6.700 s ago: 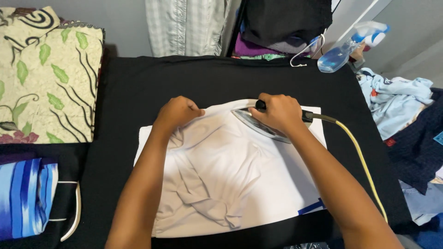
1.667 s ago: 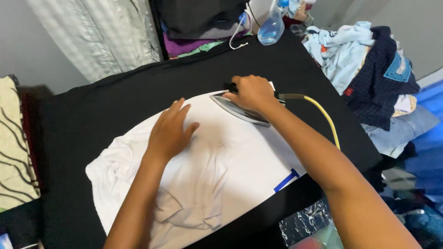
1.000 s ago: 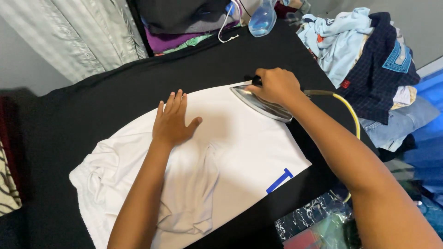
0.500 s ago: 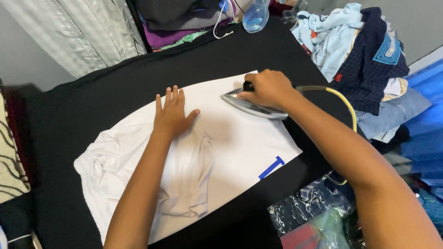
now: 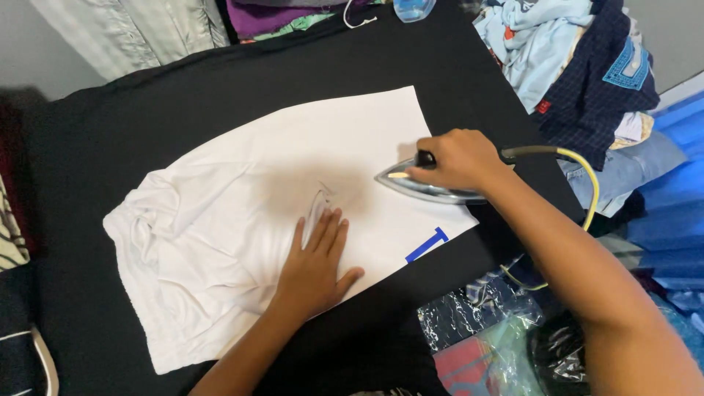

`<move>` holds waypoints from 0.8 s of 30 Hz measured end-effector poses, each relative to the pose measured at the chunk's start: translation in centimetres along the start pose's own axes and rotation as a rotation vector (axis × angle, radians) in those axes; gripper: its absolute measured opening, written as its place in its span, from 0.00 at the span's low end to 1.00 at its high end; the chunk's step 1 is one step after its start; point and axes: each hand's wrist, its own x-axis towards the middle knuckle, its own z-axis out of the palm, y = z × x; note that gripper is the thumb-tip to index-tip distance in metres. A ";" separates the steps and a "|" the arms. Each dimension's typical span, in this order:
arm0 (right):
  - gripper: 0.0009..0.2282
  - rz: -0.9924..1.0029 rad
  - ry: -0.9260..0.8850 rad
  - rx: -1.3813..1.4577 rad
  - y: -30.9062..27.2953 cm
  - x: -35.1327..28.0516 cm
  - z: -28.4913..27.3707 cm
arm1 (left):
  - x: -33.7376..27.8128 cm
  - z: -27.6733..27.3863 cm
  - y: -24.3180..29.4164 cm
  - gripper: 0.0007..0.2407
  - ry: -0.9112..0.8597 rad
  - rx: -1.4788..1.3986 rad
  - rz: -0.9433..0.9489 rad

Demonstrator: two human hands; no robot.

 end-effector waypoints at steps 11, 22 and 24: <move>0.20 -0.219 -0.025 -0.042 -0.9 -1.2 1.5 | -3.3 -2.7 -1.6 0.26 0.057 0.170 -0.138; 0.19 -0.320 -0.008 0.007 -4.2 -1.7 1.8 | -2.1 -7.1 -5.7 0.14 -0.181 0.015 -0.475; 0.19 -0.326 0.006 -0.009 -4.7 -1.3 2.0 | -0.8 -7.4 -7.7 0.13 -0.192 0.056 -0.483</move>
